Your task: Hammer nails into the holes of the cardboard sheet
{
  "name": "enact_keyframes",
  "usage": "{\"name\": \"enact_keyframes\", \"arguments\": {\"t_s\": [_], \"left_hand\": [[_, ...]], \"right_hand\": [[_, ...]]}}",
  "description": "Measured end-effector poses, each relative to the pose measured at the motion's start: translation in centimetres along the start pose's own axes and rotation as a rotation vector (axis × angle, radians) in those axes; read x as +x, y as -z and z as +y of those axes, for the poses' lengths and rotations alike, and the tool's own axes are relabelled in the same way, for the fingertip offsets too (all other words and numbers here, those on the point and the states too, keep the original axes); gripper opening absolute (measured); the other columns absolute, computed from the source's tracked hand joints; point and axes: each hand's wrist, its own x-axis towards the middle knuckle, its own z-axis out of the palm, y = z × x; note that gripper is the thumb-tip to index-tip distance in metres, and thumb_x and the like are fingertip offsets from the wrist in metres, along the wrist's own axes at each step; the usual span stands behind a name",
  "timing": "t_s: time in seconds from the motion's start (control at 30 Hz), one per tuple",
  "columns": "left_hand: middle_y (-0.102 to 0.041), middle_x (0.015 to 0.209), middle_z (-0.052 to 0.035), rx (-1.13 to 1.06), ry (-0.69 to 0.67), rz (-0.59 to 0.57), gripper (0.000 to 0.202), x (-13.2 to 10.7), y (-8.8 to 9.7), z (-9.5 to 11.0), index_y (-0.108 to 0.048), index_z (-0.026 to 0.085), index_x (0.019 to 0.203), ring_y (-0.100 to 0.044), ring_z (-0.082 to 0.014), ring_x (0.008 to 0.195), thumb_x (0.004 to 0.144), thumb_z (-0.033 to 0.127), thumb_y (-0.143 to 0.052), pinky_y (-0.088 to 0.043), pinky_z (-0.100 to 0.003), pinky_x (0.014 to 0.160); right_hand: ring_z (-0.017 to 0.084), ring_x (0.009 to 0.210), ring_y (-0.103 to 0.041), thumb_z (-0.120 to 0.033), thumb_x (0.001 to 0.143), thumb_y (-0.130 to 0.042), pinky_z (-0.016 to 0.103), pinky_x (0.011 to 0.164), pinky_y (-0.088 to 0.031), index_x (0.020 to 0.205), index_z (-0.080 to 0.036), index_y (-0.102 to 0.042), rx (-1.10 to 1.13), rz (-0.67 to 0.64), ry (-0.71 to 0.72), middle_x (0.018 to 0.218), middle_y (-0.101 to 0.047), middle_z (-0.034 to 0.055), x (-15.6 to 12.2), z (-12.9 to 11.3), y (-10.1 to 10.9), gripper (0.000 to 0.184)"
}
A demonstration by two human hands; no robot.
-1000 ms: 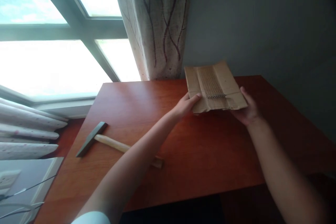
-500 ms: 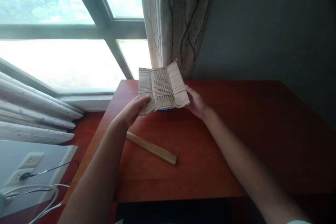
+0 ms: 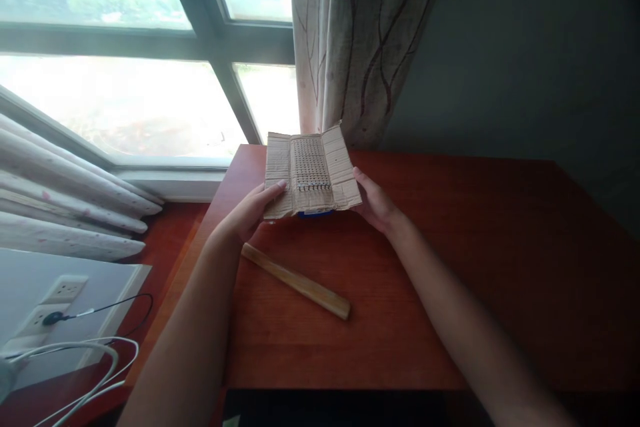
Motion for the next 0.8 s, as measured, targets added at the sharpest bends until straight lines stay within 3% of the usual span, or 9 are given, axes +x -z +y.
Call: {"name": "enact_keyframes", "arguments": {"t_s": [0.17, 0.3, 0.4, 0.57, 0.8], "left_hand": [[-0.078, 0.102, -0.0120, 0.017, -0.007, 0.037, 0.051, 0.0, 0.2, 0.0, -0.068, 0.011, 0.123, -0.073, -0.0231, 0.084, 0.086, 0.046, -0.074, -0.059, -0.028, 0.068], [-0.075, 0.108, -0.0103, 0.112, -0.072, 0.073, 0.055, -0.4, 0.8, 0.3, -0.067, 0.015, 0.124, -0.071, -0.0233, 0.089, 0.086, 0.053, -0.072, -0.057, -0.029, 0.070], [-0.074, 0.105, -0.0078, 0.248, -0.152, 0.135, 0.050, -0.8, 0.9, 0.8, -0.071, 0.017, 0.116, -0.068, -0.0226, 0.090, 0.085, 0.056, -0.071, -0.054, -0.028, 0.071], [-0.071, 0.086, -0.0049, 0.336, -0.212, 0.217, 0.043, -1.0, 0.5, 1.3, -0.073, 0.016, 0.095, -0.062, -0.0193, 0.077, 0.078, 0.056, -0.077, -0.048, -0.026, 0.064], [-0.071, 0.081, -0.0037, 0.173, -0.244, 0.277, 0.031, -0.8, -0.2, 1.2, -0.072, 0.018, 0.088, -0.066, -0.0211, 0.079, 0.074, 0.044, -0.080, -0.052, -0.028, 0.065]], "right_hand": [[0.023, 0.093, -0.070, -0.062, 0.093, -0.053, 0.035, 0.076, -0.056, 0.115, -0.022, -0.068, -0.132, 0.026, 0.036, 0.106, -0.075, 0.0071, 0.0, -0.3, 0.4, 0.049], [0.018, 0.079, -0.065, -0.067, 0.085, -0.063, 0.030, 0.067, -0.052, 0.106, -0.021, -0.068, -0.371, 0.222, 0.262, 0.095, -0.072, 0.0043, 0.4, -1.1, 0.8, 0.051], [0.016, 0.067, -0.059, -0.065, 0.083, -0.064, 0.029, 0.061, -0.048, 0.105, -0.021, -0.066, -0.464, 0.289, 0.362, 0.085, -0.068, 0.0018, 0.9, -1.5, 0.8, 0.049], [0.021, 0.078, -0.066, -0.053, 0.079, -0.070, 0.035, 0.073, -0.052, 0.108, -0.021, -0.063, -0.429, 0.217, 0.383, 0.081, -0.070, 0.0025, 1.0, -1.4, 0.3, 0.044], [0.021, 0.076, -0.066, -0.043, 0.075, -0.074, 0.036, 0.074, -0.055, 0.103, -0.020, -0.066, -0.332, 0.203, 0.384, 0.077, -0.071, 0.0015, 0.5, -1.7, -0.4, 0.038]]}}
